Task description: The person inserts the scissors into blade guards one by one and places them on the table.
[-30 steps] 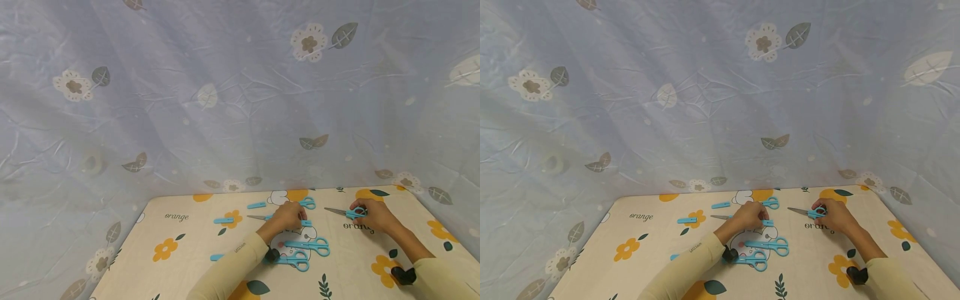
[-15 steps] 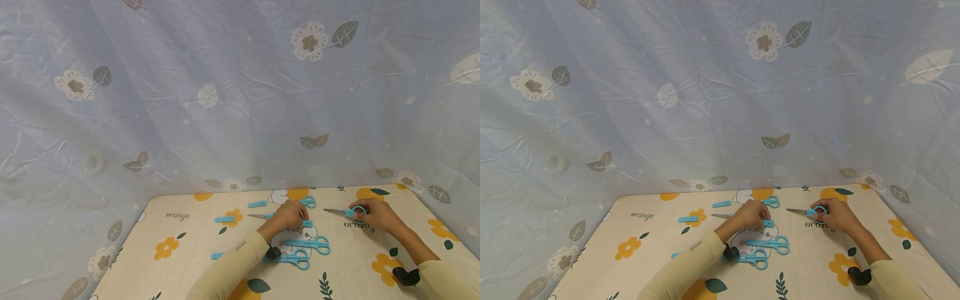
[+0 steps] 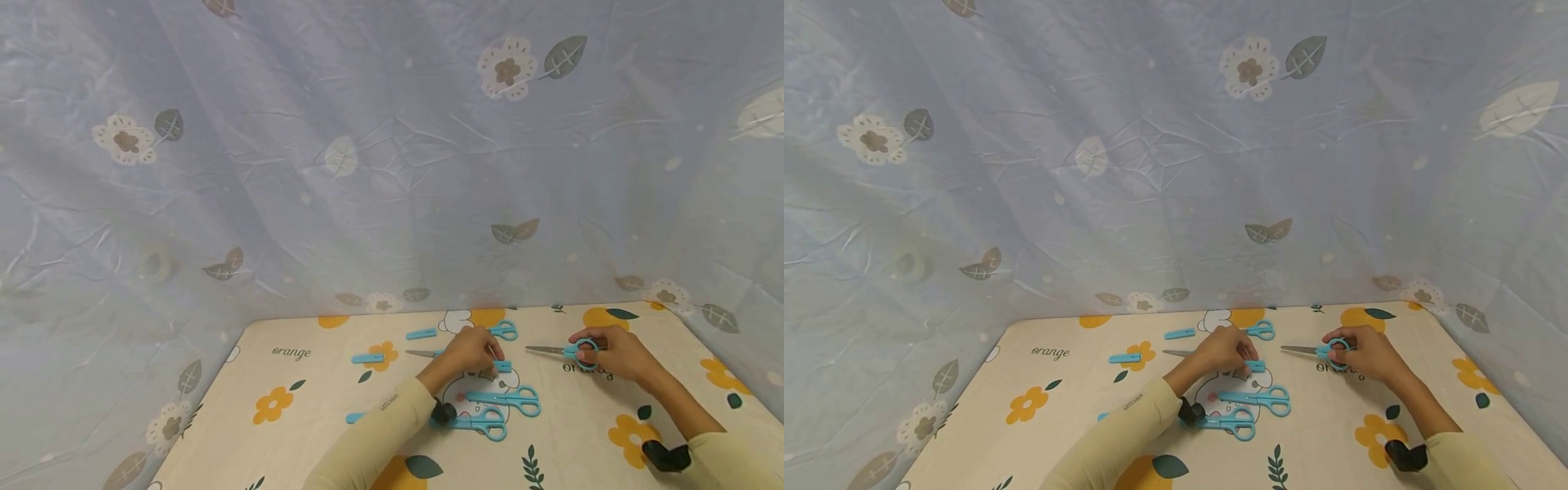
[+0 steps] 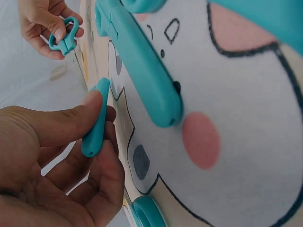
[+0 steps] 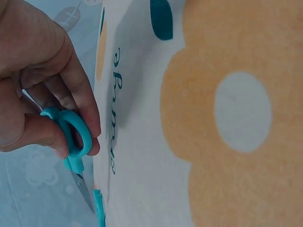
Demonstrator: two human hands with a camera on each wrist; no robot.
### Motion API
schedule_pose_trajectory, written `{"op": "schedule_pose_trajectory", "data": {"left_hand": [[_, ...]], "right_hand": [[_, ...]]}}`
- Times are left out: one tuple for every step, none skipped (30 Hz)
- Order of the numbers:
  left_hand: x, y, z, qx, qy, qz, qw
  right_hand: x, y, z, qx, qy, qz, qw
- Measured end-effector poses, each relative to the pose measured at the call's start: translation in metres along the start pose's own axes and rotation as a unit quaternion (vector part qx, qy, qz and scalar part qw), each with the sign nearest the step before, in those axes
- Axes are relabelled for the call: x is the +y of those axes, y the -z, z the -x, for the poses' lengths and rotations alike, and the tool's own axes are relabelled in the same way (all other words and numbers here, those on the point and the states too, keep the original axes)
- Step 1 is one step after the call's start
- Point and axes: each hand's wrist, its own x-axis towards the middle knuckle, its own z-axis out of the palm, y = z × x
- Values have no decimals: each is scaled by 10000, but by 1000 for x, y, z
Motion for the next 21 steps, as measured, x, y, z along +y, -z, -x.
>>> {"op": "schedule_pose_trajectory", "data": {"left_hand": [[0, 1, 0, -6, 14, 55, 10000], [-1, 1, 1, -23, 28, 135, 9999], [-1, 2, 1, -40, 43, 211, 9998], [-1, 2, 2, -58, 57, 280, 9996], [-1, 3, 2, -74, 69, 341, 9994], [-2, 3, 3, -81, 83, 407, 9991], [-2, 3, 3, -88, 94, 469, 9988], [-3, 3, 3, -99, 114, 539, 9984], [-3, 3, 3, -103, 130, 589, 9981], [-4, 3, 3, -104, 140, 643, 9978], [-5, 3, 4, -107, 144, 694, 9974], [-5, 3, 4, -113, 147, 755, 9970], [-6, 3, 4, -121, 143, 800, 9966], [-7, 3, 4, -143, 143, 866, 9960], [-8, 4, 5, -166, 127, 930, 9954], [-9, 4, 5, -188, 113, 1010, 9946], [-10, 5, 6, -217, 100, 1092, 9937], [-12, 6, 6, -245, 92, 1185, 9926], [-13, 7, 7, -273, 71, 1271, 9915], [-14, 8, 7, -305, 55, 1357, 9903], [-15, 9, 7, -329, 34, 1447, 9889]], "right_hand": [[0, 0, 1, -54, -37, -107, 9999], [0, 1, 1, -108, -85, -220, 9997], [0, 1, 2, -139, -136, -303, 9994], [-1, 1, 2, -170, -190, -374, 9990], [-1, 1, 2, -189, -243, -440, 9986], [-1, 1, 3, -214, -277, -519, 9980], [-1, 0, 3, -221, -312, -565, 9977], [0, 0, 4, -223, -319, -580, 9976], [0, 0, 5, -231, -295, -609, 9974], [1, -1, 5, -247, -272, -656, 9972], [2, -1, 6, -258, -249, -699, 9969], [2, -1, 6, -285, -222, -779, 9963], [3, -1, 7, -323, -192, -860, 9956], [4, -1, 8, -376, -156, -957, 9946], [4, -1, 8, -435, -144, -1067, 9932], [4, 0, 9, -508, -132, -1165, 9918], [4, 1, 10, -589, -110, -1259, 9902], [4, 1, 11, -675, -130, -1368, 9882], [4, 2, 12, -756, -148, -1443, 9865], [3, 3, 13, -846, -172, -1538, 9843], [3, 4, 14, -935, -184, -1609, 9824]]}}
